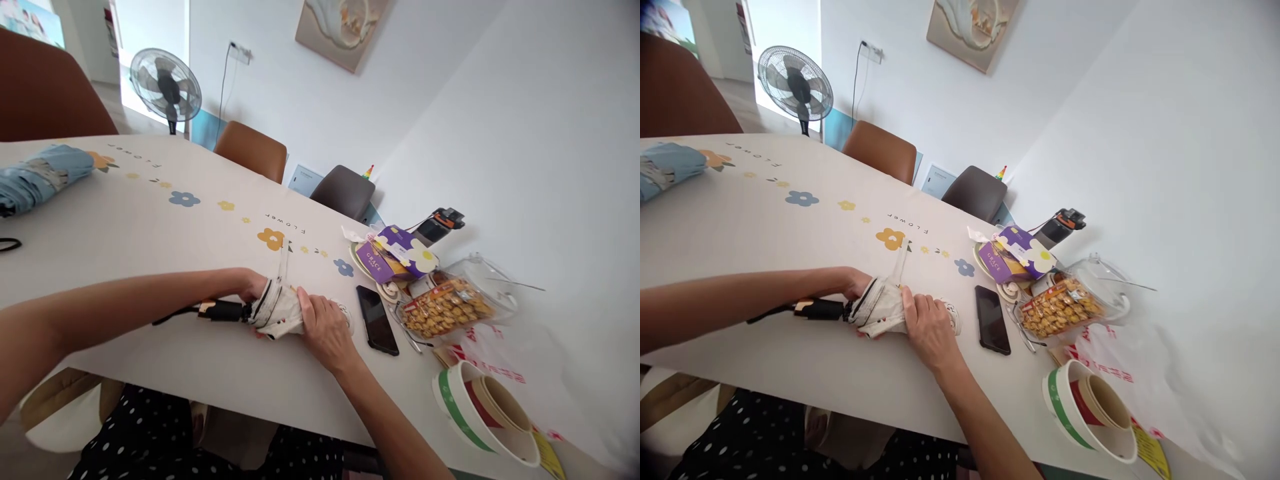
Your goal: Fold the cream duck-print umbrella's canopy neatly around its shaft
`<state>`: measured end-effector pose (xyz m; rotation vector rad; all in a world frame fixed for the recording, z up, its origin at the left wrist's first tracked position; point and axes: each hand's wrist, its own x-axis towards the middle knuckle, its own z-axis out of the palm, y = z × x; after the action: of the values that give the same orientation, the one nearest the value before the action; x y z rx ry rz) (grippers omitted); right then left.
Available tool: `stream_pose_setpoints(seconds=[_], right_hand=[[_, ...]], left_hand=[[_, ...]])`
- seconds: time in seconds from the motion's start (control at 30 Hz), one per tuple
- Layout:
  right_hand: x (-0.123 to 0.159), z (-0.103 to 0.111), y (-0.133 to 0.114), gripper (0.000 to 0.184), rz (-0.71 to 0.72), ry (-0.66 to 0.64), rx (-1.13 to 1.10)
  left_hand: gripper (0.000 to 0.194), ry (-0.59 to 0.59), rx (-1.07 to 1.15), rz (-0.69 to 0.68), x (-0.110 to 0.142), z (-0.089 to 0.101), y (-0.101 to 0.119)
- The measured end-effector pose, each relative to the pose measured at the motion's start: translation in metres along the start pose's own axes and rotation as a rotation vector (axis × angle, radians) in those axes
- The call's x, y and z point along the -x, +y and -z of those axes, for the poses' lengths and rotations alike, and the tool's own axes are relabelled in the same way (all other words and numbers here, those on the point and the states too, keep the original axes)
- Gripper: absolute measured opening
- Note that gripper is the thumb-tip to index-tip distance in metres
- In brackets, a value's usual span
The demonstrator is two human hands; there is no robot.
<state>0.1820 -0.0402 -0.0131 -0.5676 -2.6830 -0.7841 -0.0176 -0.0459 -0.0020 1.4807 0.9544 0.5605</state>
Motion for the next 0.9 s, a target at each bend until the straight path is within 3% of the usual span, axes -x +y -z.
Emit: stream_pose_setpoints(seconds=[0.1,0.17,0.2,0.27,0.3,0.4,0.5,0.63,0.9], right_hand=[[-0.003,-0.014,-0.002,0.045,-0.081,0.074,-0.007],[-0.007,-0.021,-0.001,0.045,-0.122,0.106,-0.019],[-0.008,-0.023,0.000,0.045,-0.129,0.113,-0.032],[-0.009,-0.026,0.001,0.046,-0.115,0.118,-0.064],[-0.009,-0.026,0.002,0.046,-0.102,0.114,-0.078],[-0.008,-0.025,0.002,0.045,-0.097,0.113,-0.101],[-0.007,-0.025,0.003,0.045,-0.112,0.123,-0.115],[-0.006,-0.024,0.004,0.046,-0.103,0.103,-0.134],[-0.006,-0.022,0.006,0.049,-0.087,0.102,-0.145]], left_hand=[[0.028,-0.055,-0.085,0.118,0.011,0.031,0.011],[0.028,0.013,-0.164,0.165,0.026,0.047,0.022],[0.027,0.183,-0.313,0.147,0.035,0.049,0.027],[0.028,0.664,-0.617,0.008,0.053,0.039,0.032],[0.027,0.751,-0.742,-0.092,0.061,0.028,0.031],[0.020,0.719,-1.011,-0.310,0.077,-0.016,0.017],[0.021,0.732,-1.082,-0.281,0.080,-0.044,-0.002],[0.030,0.694,-1.138,-0.300,0.073,-0.047,-0.008],[0.022,0.723,-1.126,-0.279,0.070,-0.044,-0.002]])
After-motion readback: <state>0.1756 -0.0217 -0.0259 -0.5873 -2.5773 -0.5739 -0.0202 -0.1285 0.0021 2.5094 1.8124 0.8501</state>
